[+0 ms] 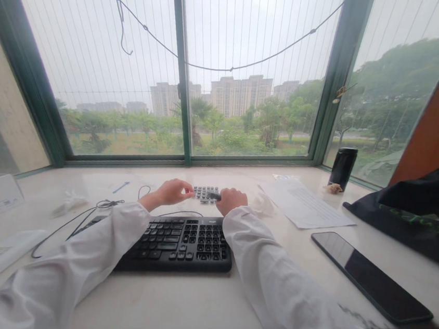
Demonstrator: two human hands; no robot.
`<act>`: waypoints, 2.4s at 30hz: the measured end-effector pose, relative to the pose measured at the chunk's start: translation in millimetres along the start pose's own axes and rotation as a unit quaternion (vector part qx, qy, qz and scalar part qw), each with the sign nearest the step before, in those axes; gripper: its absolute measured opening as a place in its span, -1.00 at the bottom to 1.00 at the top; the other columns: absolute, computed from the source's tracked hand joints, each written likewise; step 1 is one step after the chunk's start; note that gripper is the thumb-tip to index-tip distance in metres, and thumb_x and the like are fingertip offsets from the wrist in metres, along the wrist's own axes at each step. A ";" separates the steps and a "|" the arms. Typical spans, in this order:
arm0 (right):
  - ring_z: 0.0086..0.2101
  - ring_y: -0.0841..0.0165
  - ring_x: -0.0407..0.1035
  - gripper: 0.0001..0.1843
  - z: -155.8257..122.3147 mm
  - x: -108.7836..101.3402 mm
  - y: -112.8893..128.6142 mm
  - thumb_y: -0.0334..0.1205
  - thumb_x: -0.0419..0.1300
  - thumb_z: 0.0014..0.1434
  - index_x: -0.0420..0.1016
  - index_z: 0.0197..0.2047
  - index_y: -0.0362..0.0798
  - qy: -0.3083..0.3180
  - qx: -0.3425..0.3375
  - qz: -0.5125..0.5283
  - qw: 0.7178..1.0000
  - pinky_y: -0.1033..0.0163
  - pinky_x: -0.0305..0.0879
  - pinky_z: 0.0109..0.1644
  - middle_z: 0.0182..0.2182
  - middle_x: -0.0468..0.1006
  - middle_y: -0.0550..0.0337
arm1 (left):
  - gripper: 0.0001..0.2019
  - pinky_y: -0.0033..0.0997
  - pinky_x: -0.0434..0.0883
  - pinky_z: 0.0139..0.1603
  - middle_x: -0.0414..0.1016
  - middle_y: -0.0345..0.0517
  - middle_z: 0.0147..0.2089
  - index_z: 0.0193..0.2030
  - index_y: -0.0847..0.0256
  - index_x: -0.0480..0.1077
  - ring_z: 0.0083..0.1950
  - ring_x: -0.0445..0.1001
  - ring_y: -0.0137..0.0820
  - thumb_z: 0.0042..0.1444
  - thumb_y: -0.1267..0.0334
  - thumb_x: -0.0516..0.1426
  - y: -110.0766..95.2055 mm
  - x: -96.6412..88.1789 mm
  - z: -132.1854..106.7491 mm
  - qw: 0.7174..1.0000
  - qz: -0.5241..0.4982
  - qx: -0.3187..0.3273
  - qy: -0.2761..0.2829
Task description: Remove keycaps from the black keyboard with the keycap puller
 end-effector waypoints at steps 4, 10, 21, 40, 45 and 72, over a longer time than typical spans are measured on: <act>-0.25 0.16 0.49 -0.74 -0.3 -2.8 -2.0 -0.18 0.11 0.11 0.56 -0.20 -0.04 -0.010 0.005 -0.004 1.000 0.17 0.29 -0.25 -0.29 0.58 -0.02 | -0.64 -0.48 0.30 -0.28 0.58 -0.22 -0.25 -0.23 0.02 0.56 -0.32 0.46 -0.41 0.10 -0.15 0.10 -29.0 -11.8 -45.8 0.994 -0.047 0.069 0.075; -0.29 0.17 0.48 -0.77 -2.4 -10.0 -4.1 -0.18 0.10 0.12 0.56 -0.25 -0.05 -0.027 0.018 -0.016 0.999 0.19 0.26 -0.28 -0.34 0.57 0.00 | -0.59 -0.45 0.27 -0.28 0.54 -0.22 -0.34 -0.24 0.01 0.53 -0.34 0.46 -0.40 -0.05 -0.23 0.18 -75.8 -23.9 -100.1 0.981 -0.059 0.136 0.128; -0.36 0.26 0.43 -0.64 -20.2 -29.7 24.0 -0.04 -0.03 0.25 0.54 -0.37 0.03 -0.090 -0.004 0.076 0.993 0.26 0.14 -0.33 -0.42 0.57 0.11 | -0.60 -0.39 0.26 -0.32 0.53 -0.19 -0.31 -0.17 0.00 0.50 -0.36 0.45 -0.36 -0.06 -0.19 0.22 -90.5 -14.8 -124.6 0.976 -0.069 0.175 0.110; -0.76 0.62 -0.20 -0.45 -49.9 -2.8 71.2 0.03 0.29 0.05 0.04 -0.66 -0.03 0.020 0.088 0.822 0.563 0.43 -0.24 -0.74 -0.78 -0.10 0.49 | -0.73 -0.45 0.03 -0.53 0.52 -0.30 -0.41 -0.30 0.12 0.45 -0.46 0.42 -0.45 -0.03 -0.02 0.21 -98.7 -14.9 -125.7 0.981 -0.014 0.191 0.026; -0.76 0.61 -0.15 -0.51 -64.3 -0.5 81.2 -0.06 0.26 0.07 0.06 -0.65 -0.03 0.018 0.109 0.808 0.579 0.44 -0.20 -0.73 -0.78 -0.05 0.48 | -0.71 -0.45 0.04 -0.53 0.53 -0.31 -0.41 -0.30 0.11 0.46 -0.45 0.45 -0.43 -0.02 -0.05 0.20 -98.5 -12.5 -125.1 0.981 -0.010 0.189 0.032; -0.76 0.58 -0.15 -0.52 -92.7 12.6 88.1 -0.02 0.23 0.06 0.03 -0.64 0.00 -0.032 0.126 0.780 0.612 0.40 -0.21 -0.74 -0.78 -0.02 0.47 | -0.83 -0.59 0.33 -0.28 0.60 -0.21 -0.23 -0.20 0.07 0.59 -0.30 0.51 -0.48 0.11 0.15 0.21 -80.9 -5.6 -120.7 0.948 -0.165 0.268 0.039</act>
Point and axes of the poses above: each hand's wrist, its own z-axis towards the middle knuckle, its own x-axis out of the palm, y = z × x, the point moved 9 cm from there along z, towards the middle knuckle
